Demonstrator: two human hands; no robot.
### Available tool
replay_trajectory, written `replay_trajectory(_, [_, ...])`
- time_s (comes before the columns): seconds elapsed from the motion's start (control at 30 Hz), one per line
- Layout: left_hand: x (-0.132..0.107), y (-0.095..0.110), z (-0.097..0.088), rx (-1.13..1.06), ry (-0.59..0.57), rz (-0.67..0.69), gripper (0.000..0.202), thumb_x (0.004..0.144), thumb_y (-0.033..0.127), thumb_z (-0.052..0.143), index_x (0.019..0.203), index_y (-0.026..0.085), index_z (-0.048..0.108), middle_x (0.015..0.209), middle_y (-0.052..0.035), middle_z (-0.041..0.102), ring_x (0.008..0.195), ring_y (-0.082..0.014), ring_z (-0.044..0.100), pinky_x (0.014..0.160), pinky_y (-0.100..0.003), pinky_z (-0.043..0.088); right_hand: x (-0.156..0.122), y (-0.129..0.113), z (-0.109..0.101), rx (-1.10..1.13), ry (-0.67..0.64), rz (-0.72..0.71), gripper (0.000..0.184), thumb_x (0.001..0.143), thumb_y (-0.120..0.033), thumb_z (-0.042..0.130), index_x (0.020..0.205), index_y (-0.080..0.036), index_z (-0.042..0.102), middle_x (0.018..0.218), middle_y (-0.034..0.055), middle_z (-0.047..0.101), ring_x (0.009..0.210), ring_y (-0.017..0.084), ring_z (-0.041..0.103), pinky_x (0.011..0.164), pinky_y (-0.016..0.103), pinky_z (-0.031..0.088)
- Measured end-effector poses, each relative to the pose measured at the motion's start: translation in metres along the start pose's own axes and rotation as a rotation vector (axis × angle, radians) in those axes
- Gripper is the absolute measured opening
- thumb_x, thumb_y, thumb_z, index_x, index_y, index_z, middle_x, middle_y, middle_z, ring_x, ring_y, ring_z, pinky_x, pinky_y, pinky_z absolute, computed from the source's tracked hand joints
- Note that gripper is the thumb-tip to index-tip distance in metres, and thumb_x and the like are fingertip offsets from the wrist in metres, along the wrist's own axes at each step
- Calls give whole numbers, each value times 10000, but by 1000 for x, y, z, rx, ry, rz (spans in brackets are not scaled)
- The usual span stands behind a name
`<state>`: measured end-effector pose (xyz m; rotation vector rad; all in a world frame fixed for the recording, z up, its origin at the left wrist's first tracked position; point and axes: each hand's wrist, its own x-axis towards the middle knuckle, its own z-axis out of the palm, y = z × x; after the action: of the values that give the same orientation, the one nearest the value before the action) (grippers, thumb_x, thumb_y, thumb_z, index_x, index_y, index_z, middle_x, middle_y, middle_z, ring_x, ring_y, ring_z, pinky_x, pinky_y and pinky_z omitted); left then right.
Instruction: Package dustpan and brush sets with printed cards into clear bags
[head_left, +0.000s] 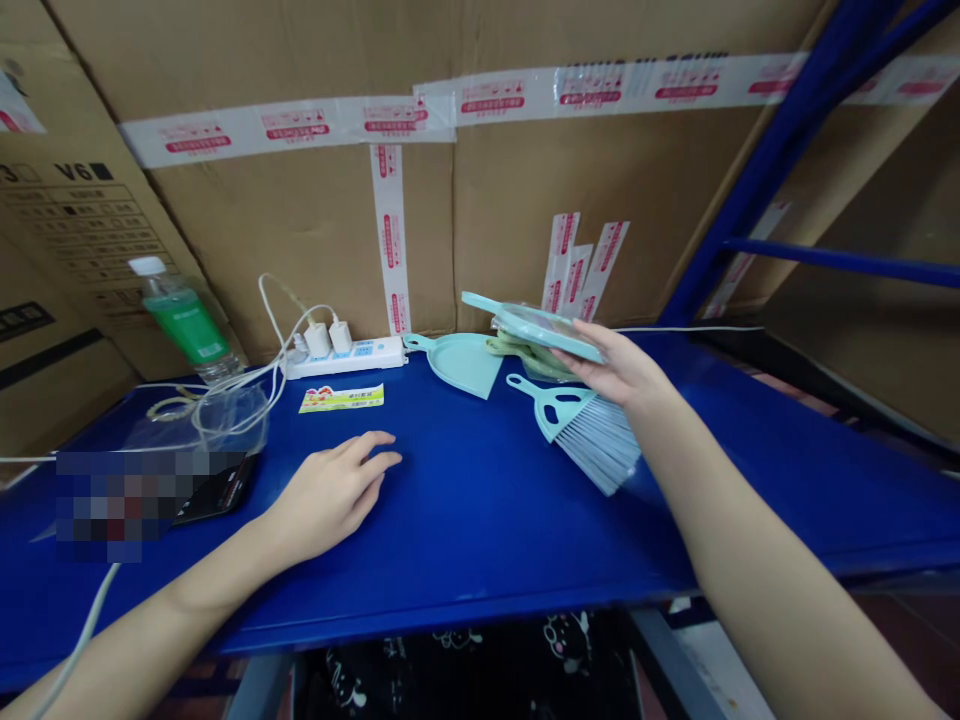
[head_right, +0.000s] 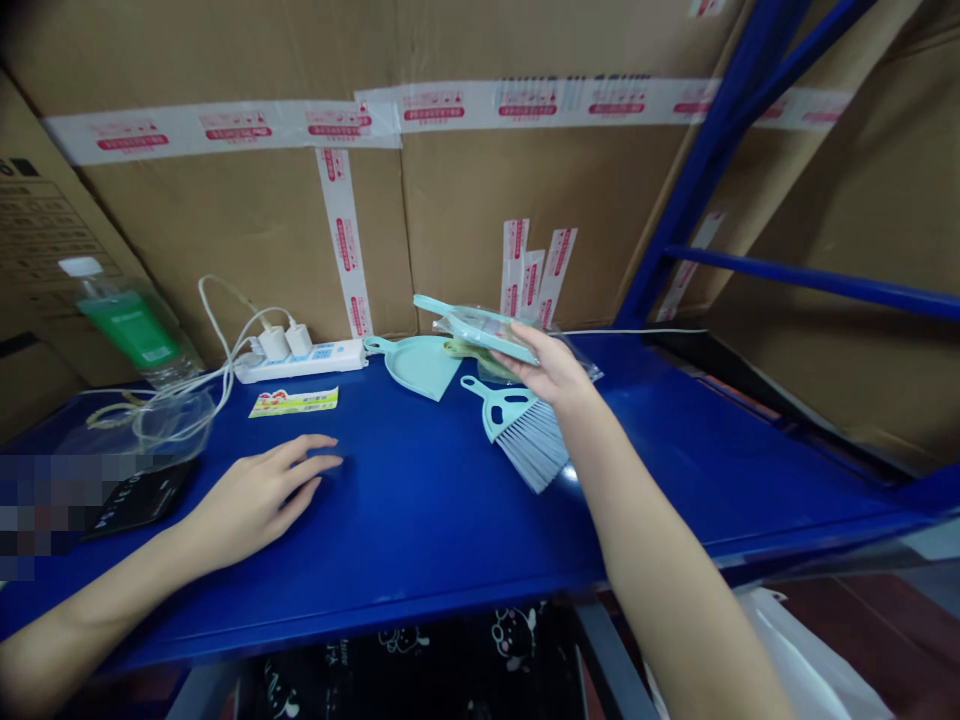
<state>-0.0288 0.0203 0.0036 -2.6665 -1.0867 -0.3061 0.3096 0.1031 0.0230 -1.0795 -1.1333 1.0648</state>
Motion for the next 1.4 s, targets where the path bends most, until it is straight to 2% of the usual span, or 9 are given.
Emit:
replay_trajectory(0.13, [0,0,0,7,-16,9,337,912,154,318,1076,188,611,1150,-91,620,977,-203,638,777,-340,570,-1,-1,1,12,85,57,120,693,-248,666,779,-208,594,1022,105,658,1162,267,536,937,383,524])
replay_trajectory(0.3, [1,1,0,3,-39,-12,345,914,168,313,1072,205,617,1154,-82,619,976,-197,636,780,-336,568,4,0,-5,-78,216,33,115,653,-184,699,670,-201,587,781,71,679,929,249,652,774,362,586])
replay_trajectory(0.43, [1,1,0,-5,-42,-14,353,913,170,307,1073,203,620,1159,-84,619,978,-201,636,777,-342,569,9,3,-15,-228,276,-73,136,697,-291,688,671,-198,593,679,46,658,805,234,662,673,348,573])
replay_trajectory(0.53, [1,1,0,0,-46,-14,351,911,169,310,1071,205,621,1162,-83,619,985,-202,634,773,-338,570,10,2,-21,-446,346,-141,242,757,-415,615,654,-196,606,653,44,643,833,258,642,714,379,538])
replay_trajectory(0.7, [2,0,1,8,-50,-5,345,905,160,317,1061,200,623,1159,-84,621,988,-202,636,773,-334,570,7,2,-20,-932,410,-120,429,786,-564,523,623,-187,650,903,137,658,1063,392,541,907,543,402])
replay_trajectory(0.83, [2,1,0,19,-46,13,330,905,154,332,1056,195,622,1152,-87,623,976,-205,642,762,-333,571,2,7,-16,-1059,276,-131,498,706,-659,582,843,-198,709,1162,183,589,1176,482,406,900,677,308])
replay_trajectory(0.93, [2,1,0,20,-41,19,320,904,144,341,1053,184,621,1152,-94,622,973,-213,645,743,-336,573,-1,8,-15,-1140,175,-211,482,742,-579,593,1022,-199,692,1186,185,584,1181,485,390,902,695,281])
replay_trajectory(1.07, [2,1,-1,25,-48,21,316,904,141,348,1056,193,620,1151,-86,624,968,-205,646,741,-324,571,-3,1,-14,-1282,106,-295,426,841,-342,492,1228,-205,606,1114,174,644,1068,412,523,883,595,369])
replay_trajectory(1.4, [1,0,1,32,-32,30,311,907,147,355,1048,192,628,1141,-78,627,956,-193,650,736,-309,571,9,15,-31,-1413,195,-415,463,712,-128,449,1127,-220,631,1011,87,708,914,297,642,749,394,498])
